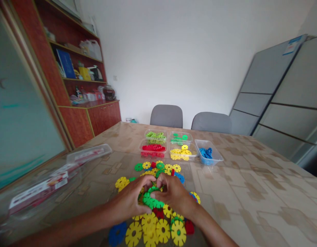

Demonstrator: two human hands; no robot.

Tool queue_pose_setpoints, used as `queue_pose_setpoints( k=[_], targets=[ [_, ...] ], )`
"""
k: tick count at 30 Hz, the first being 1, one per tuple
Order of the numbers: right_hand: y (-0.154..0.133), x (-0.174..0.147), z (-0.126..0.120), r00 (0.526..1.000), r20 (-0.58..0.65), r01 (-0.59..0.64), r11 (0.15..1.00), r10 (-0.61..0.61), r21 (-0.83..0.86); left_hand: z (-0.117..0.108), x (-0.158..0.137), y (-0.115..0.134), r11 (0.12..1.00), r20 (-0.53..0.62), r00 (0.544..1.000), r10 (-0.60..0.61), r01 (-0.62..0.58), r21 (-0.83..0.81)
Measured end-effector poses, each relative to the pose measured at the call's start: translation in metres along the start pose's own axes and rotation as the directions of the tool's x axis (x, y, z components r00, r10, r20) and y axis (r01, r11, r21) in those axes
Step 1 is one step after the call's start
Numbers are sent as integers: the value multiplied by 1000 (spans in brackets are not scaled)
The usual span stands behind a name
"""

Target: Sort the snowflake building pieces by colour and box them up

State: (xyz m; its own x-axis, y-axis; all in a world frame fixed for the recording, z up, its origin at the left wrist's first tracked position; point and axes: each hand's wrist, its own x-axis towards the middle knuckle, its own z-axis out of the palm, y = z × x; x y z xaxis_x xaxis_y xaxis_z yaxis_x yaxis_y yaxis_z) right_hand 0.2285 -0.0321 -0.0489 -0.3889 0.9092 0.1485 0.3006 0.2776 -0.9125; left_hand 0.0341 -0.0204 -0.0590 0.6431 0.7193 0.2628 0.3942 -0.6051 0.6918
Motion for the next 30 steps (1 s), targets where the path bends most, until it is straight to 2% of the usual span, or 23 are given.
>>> queue_pose_setpoints(
  k=[3, 8, 10, 12, 14, 18, 21, 30],
  targets=[
    [7, 2, -1, 999, -46, -12, 1000, 12, -4, 1, 0, 2, 1000, -64, 998, 6, -6, -8],
    [9, 3, 5, 999, 48, -28, 976, 18, 216, 1, 0, 3, 996, -96, 995, 11, -3, 84],
    [8, 3, 4, 999, 38, -19, 982, 12, 190, -1, 2, 1, 993, -80, 997, 22, -12, 121],
    [9, 5, -3, 1000, -23, -18, 993, 20, 116, -5, 3, -2, 993, -76, 997, 20, -11, 116],
    [12, 10, -18, 989, -136, -45, 996, 55, 72, -9, 4, -7, 997, -92, 996, 3, 5, 81],
    [22, 32, -63, 934, -332, -104, 990, 130, 95, -10, 5, -16, 999, -131, 991, 3, 2, 42],
    [29, 50, -92, 909, -370, -150, 978, 194, 143, -7, 5, -23, 999, -133, 991, 11, -6, 41],
    [44, 111, -151, 853, -424, -228, 948, 304, 222, -6, 5, -34, 997, -116, 992, -44, 52, 63]
  ],
)
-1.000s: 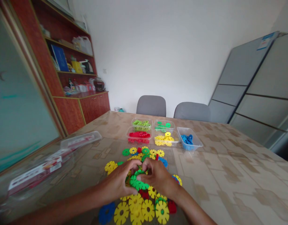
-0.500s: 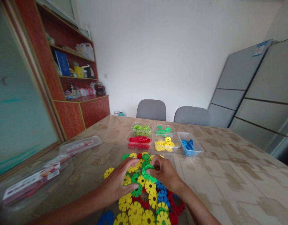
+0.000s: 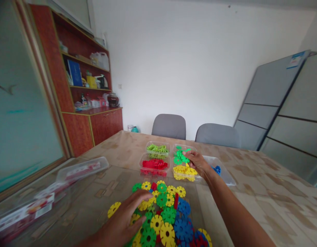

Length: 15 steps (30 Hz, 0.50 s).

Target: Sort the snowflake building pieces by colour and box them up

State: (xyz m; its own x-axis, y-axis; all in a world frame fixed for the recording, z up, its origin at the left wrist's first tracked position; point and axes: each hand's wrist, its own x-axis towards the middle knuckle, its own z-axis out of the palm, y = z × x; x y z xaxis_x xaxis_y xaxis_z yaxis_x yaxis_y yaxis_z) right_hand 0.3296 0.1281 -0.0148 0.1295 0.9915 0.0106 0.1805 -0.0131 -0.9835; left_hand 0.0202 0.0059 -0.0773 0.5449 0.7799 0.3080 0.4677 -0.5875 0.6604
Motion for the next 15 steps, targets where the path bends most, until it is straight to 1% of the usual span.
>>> queue_pose_setpoints(
  k=[4, 6, 8, 10, 12, 15],
  targets=[
    [-7, 45, -6, 998, -62, -14, 1000, 13, -15, -3, 2, -5, 1000, 27, 1000, -16, 16, 15],
    [-6, 60, -6, 995, -93, -24, 999, 22, -22, -4, 2, -8, 1000, 27, 1000, -9, 9, 24],
    [-3, 67, -6, 992, -119, -33, 999, 29, -37, -3, 2, -11, 1000, 15, 1000, 1, -2, 29],
    [0, 66, -8, 991, -131, -33, 998, 25, -60, -2, 1, -12, 1000, 2, 1000, 8, -8, 28],
    [0, 56, -10, 992, -124, -14, 996, 3, -87, -5, 2, -10, 1000, -3, 1000, 14, -14, 25],
    [-5, 24, -11, 996, -68, 55, 991, -64, -119, -18, 8, -6, 999, -24, 999, 33, -33, 22]
  ],
)
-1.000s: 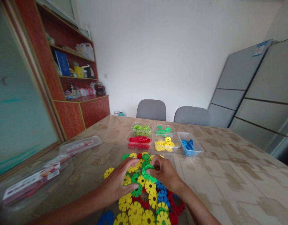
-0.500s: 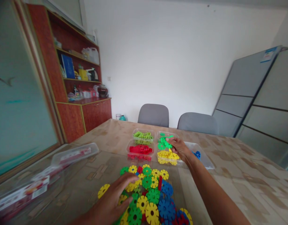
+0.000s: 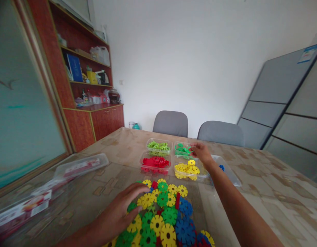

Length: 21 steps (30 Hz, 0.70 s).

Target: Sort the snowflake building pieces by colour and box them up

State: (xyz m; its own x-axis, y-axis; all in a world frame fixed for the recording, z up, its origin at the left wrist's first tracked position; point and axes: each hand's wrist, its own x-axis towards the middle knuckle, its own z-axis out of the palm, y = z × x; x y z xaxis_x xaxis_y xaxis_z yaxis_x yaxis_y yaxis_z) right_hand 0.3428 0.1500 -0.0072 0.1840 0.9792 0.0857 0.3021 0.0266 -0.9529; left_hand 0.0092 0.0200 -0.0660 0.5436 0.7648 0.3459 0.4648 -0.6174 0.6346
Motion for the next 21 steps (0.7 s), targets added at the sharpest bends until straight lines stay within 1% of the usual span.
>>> queue_pose_setpoints(
  k=[3, 6, 7, 8, 9, 11, 13, 16, 18, 19, 21],
  targets=[
    [-5, -49, 0, 991, 113, 75, 997, -72, -16, -20, 10, -5, 1000, -27, 1000, 5, -5, 10],
    [8, -101, 4, 963, 244, 137, 988, -117, -66, -31, 16, -18, 998, -22, 998, -50, 51, 37],
    [17, -115, 6, 943, 282, 224, 964, -178, -141, -31, 16, -21, 996, -15, 997, -80, 81, 39],
    [27, -127, 8, 931, 289, 289, 933, -223, -212, -29, 15, -24, 993, -9, 994, -109, 109, 33],
    [37, -137, 10, 931, 272, 315, 909, -242, -272, -25, 13, -26, 991, -2, 992, -129, 129, 17],
    [54, -151, 16, 926, 262, 353, 867, -271, -351, -15, 9, -23, 990, 12, 991, -136, 136, -45],
    [61, -160, 22, 908, 292, 395, 844, -300, -362, -5, 4, -16, 984, 49, 993, -107, 113, -138],
    [51, -170, 32, 872, 375, 434, 852, -315, -293, 1, 1, -4, 931, 144, 988, -52, 101, -352],
    [40, -174, 35, 860, 420, 417, 875, -292, -246, -1, 2, -2, 894, 156, 987, -28, 94, -438],
    [37, -175, 36, 861, 428, 401, 885, -275, -237, -2, 3, -4, 900, 141, 990, -21, 80, -428],
    [34, -172, 35, 879, 411, 365, 897, -243, -249, -5, 6, -11, 950, 95, 995, -26, 54, -307]
  ],
)
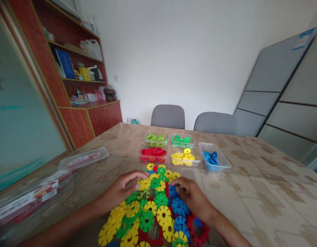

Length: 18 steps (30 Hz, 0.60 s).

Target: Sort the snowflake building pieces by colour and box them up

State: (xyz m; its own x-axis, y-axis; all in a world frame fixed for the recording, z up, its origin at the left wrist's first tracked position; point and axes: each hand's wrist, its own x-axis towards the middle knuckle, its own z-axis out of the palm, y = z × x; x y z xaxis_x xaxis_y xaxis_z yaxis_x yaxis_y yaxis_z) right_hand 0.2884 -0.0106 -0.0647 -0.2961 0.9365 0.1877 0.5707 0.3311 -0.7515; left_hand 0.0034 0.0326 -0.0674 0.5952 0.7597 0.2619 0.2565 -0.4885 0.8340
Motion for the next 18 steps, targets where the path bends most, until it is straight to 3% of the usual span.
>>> queue_pose_setpoints(
  k=[3, 6, 10, 18],
  targets=[
    [10, 8, -4, 996, -88, -19, 996, 11, -90, -6, 3, -11, 970, -36, 999, -32, 40, 239],
    [20, 20, -5, 991, -127, -4, 968, -29, -252, -6, 4, -16, 940, 29, 1000, 9, -18, 342],
    [28, 38, 1, 994, -106, -17, 951, -17, -308, -2, 5, -15, 913, 156, 982, 104, -157, 376],
    [37, 43, -5, 995, -88, -61, 960, 39, -273, -8, 5, -11, 924, 110, 991, 69, -106, 369]
  ],
)
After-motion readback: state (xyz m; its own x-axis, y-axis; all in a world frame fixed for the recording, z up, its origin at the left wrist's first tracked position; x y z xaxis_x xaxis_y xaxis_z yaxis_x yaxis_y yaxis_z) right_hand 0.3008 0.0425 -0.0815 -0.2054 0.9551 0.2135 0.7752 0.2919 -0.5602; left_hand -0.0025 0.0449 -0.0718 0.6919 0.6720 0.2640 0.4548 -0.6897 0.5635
